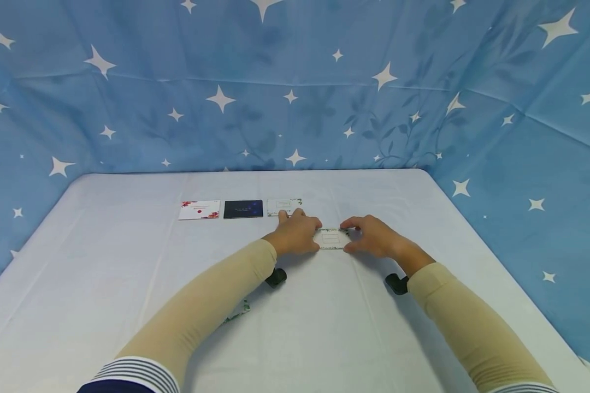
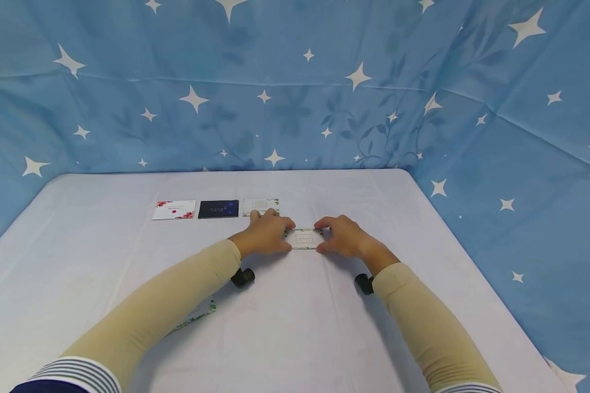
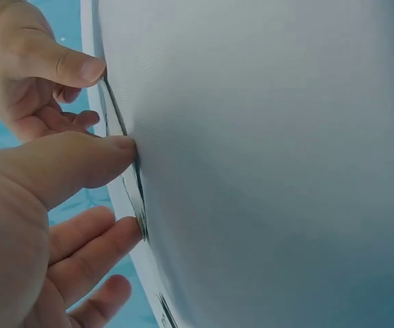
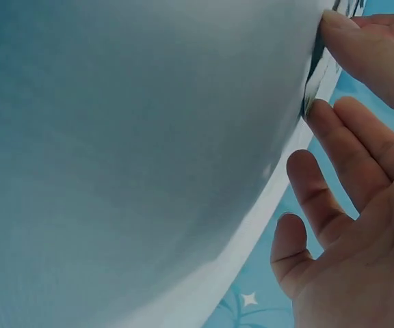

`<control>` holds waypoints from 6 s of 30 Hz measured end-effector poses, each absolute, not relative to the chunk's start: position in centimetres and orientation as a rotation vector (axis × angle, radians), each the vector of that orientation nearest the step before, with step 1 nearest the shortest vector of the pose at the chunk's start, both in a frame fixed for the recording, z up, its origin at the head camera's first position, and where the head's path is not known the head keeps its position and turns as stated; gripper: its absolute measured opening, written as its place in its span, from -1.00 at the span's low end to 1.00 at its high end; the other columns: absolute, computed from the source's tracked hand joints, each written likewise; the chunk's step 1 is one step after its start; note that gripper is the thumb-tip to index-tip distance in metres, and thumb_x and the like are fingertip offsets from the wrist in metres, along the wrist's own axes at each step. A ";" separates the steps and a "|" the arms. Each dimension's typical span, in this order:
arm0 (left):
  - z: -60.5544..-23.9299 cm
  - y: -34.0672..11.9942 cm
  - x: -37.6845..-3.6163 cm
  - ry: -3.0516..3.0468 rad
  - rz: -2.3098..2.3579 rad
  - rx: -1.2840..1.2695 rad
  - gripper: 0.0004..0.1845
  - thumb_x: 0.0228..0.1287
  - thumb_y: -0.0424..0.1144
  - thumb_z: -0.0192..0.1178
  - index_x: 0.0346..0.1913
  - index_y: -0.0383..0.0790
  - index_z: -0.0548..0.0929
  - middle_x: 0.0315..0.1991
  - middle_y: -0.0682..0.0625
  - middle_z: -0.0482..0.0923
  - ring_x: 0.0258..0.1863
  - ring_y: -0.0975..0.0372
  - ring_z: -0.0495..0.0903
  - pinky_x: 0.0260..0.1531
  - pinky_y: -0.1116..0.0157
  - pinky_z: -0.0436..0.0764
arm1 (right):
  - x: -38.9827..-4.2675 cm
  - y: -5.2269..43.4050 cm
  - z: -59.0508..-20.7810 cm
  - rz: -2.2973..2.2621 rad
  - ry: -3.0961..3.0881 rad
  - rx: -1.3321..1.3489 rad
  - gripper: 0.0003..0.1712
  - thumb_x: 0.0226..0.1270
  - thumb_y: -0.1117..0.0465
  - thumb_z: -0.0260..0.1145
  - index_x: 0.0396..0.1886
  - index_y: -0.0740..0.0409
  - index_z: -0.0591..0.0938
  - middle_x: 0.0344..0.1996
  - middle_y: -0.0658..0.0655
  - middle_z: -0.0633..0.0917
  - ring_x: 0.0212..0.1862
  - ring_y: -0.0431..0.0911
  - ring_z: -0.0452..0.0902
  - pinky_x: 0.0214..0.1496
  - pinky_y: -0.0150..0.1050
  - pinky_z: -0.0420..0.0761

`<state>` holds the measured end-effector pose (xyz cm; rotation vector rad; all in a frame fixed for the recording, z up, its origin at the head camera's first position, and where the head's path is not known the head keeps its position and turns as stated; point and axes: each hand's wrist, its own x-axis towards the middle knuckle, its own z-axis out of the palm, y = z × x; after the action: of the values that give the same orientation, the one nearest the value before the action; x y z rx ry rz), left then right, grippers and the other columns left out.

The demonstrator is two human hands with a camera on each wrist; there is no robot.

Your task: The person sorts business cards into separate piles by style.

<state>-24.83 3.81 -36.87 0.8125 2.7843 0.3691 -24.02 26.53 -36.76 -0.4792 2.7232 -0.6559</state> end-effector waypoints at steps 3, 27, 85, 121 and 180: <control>-37.0 3.6 -25.1 2.773 0.424 0.810 -0.43 0.23 -0.02 0.42 0.29 -0.04 0.59 0.03 0.13 0.62 0.15 0.12 0.31 0.00 0.00 0.13 | -24.0 26.4 -36.8 -0.663 2.738 -0.506 -0.36 0.23 0.14 0.49 0.28 0.23 0.55 0.16 0.25 0.58 0.20 0.20 0.43 0.27 0.12 0.37; -36.0 -4.6 -30.6 2.823 0.594 0.582 -0.39 0.31 -0.07 0.35 0.38 -0.08 0.49 0.16 -0.02 0.51 0.30 0.04 0.18 0.06 -0.03 0.04 | -30.2 17.5 -35.7 -0.693 2.822 -0.502 -0.36 0.34 0.15 0.42 0.37 0.17 0.49 0.15 0.22 0.60 0.12 0.08 0.46 0.16 -0.04 0.45; -34.3 -10.7 -21.2 2.746 0.789 0.552 -0.42 0.24 -0.04 0.41 0.29 -0.12 0.59 0.22 0.01 0.53 0.38 0.03 0.22 0.15 -0.18 0.00 | -24.6 13.4 -35.2 -0.787 2.664 -0.716 -0.18 0.19 0.02 0.52 0.44 0.05 0.46 0.26 0.14 0.53 0.27 0.10 0.41 0.24 0.08 0.41; -36.9 -16.3 -8.6 3.054 0.566 0.556 -0.44 -0.10 -0.13 0.58 0.04 -0.18 0.68 -0.11 0.15 0.66 0.01 0.13 0.46 -0.16 -0.06 0.14 | -16.2 7.0 -36.3 -0.216 2.576 -1.233 -0.28 0.15 -0.21 0.50 0.29 -0.08 0.59 0.16 -0.19 0.63 0.13 -0.17 0.40 0.13 -0.12 0.28; -36.9 -6.1 -29.1 2.872 0.583 0.536 -0.41 0.36 -0.05 0.32 0.41 0.00 0.47 0.16 -0.01 0.56 0.31 0.03 0.20 0.08 -0.03 0.07 | -29.2 16.0 -36.8 -0.420 2.927 -0.559 -0.39 0.41 0.02 0.33 0.40 0.05 0.48 0.17 0.18 0.58 0.30 0.16 0.32 0.30 0.12 0.26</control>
<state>-29.10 -6.13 -36.85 0.5355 2.8723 0.5831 -29.15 15.97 -36.77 -0.5590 2.9266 -0.4204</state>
